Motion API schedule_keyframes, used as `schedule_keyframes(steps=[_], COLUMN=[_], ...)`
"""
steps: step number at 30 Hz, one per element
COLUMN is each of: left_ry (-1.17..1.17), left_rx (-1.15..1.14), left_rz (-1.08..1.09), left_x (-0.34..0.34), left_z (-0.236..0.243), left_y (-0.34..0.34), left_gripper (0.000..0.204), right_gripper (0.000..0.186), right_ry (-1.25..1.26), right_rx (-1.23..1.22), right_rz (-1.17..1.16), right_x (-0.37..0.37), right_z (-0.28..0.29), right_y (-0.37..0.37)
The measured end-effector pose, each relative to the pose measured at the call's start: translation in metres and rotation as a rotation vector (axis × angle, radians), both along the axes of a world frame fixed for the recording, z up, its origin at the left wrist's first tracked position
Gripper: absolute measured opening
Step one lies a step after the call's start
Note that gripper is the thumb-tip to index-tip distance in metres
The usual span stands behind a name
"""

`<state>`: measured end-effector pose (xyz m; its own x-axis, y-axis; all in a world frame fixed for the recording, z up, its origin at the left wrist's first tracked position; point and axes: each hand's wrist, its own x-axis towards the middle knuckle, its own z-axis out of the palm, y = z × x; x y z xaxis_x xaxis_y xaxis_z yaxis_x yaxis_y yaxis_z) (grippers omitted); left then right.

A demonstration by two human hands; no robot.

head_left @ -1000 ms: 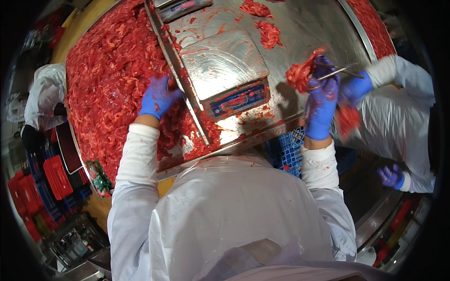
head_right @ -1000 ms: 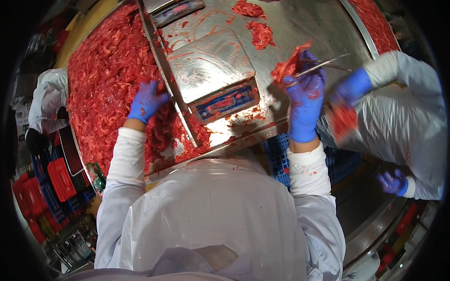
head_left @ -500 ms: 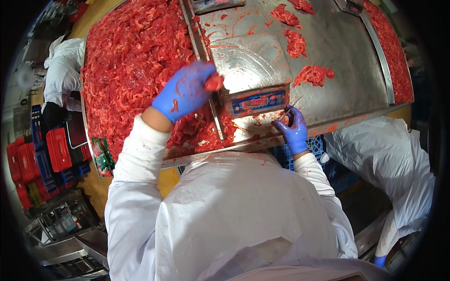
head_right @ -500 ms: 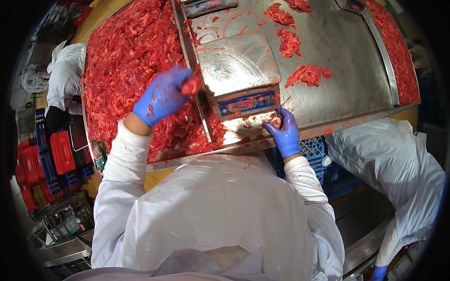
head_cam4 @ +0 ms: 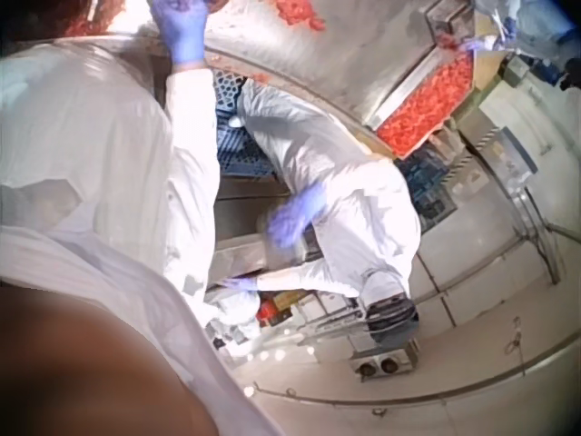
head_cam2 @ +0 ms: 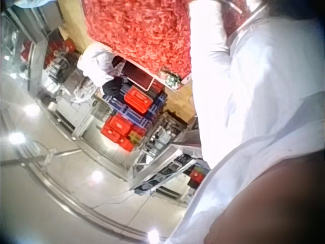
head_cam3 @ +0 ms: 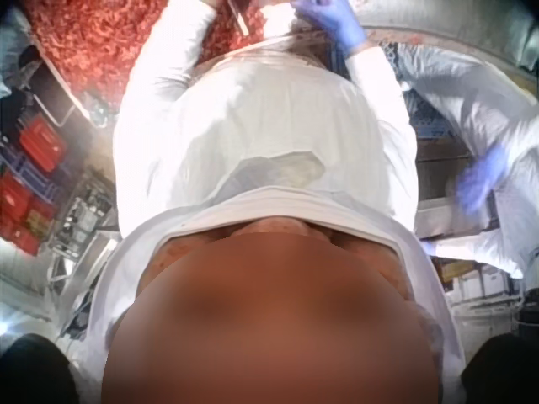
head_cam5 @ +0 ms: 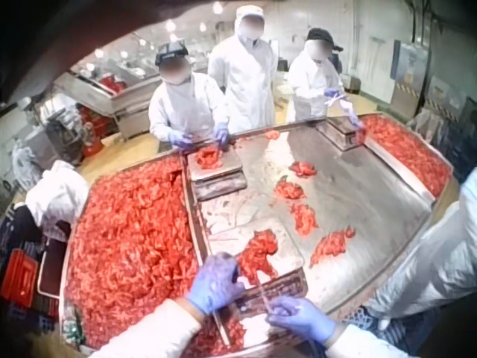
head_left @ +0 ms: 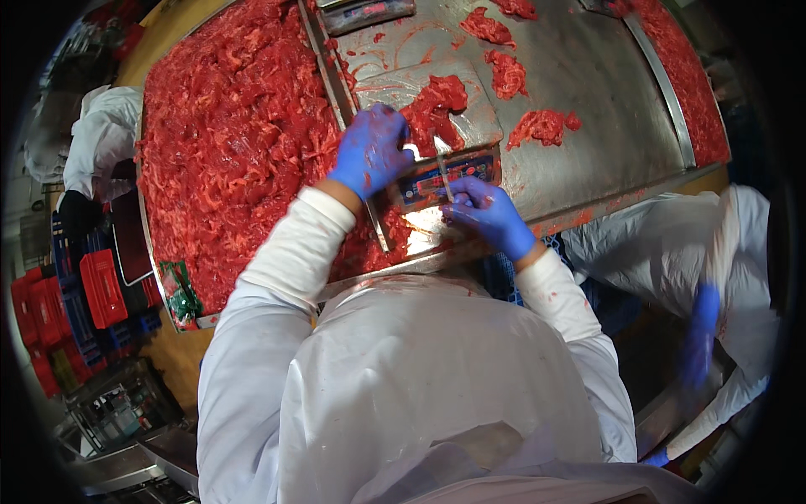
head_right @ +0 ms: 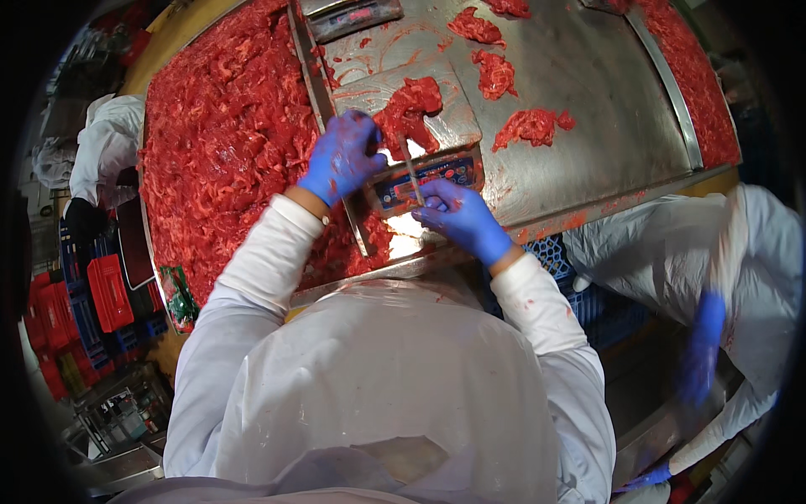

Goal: The person uses a knife to cut portions of raw red meat from a large pile on a stainless steel table. They place the cut pieces onto a digital scale, then transfer them into a plastic bag held by a coworker.

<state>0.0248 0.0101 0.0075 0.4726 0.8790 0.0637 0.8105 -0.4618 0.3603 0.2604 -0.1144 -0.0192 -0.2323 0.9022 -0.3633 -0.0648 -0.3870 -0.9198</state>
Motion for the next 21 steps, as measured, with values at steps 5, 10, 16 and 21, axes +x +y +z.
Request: schedule_keyframes(steps=[5, 10, 16, 21], left_ry=[-0.116, -0.379, -0.413, -0.365], left_rx=[-0.03, -0.187, -0.139, -0.311], left_rz=[0.1, 0.07, 0.043, 0.041], left_x=[-0.025, -0.023, -0.035, -0.058], left_z=[-0.026, -0.013, -0.033, -0.023], left_y=[0.003, -0.023, -0.049, -0.054], left_gripper=[0.012, 0.006, 0.004, 0.004], right_gripper=[0.026, 0.032, 0.019, 0.022], right_ry=[0.079, 0.431, 0.22, 0.106], right_rx=[-0.071, -0.198, -0.261, 0.142], right_rz=[-0.073, 0.173, 0.028, 0.27], right_x=[0.004, -0.002, -0.043, -0.037], right_z=[-0.02, -0.01, -0.009, -0.009], right_y=[0.034, 0.007, 0.048, 0.038])
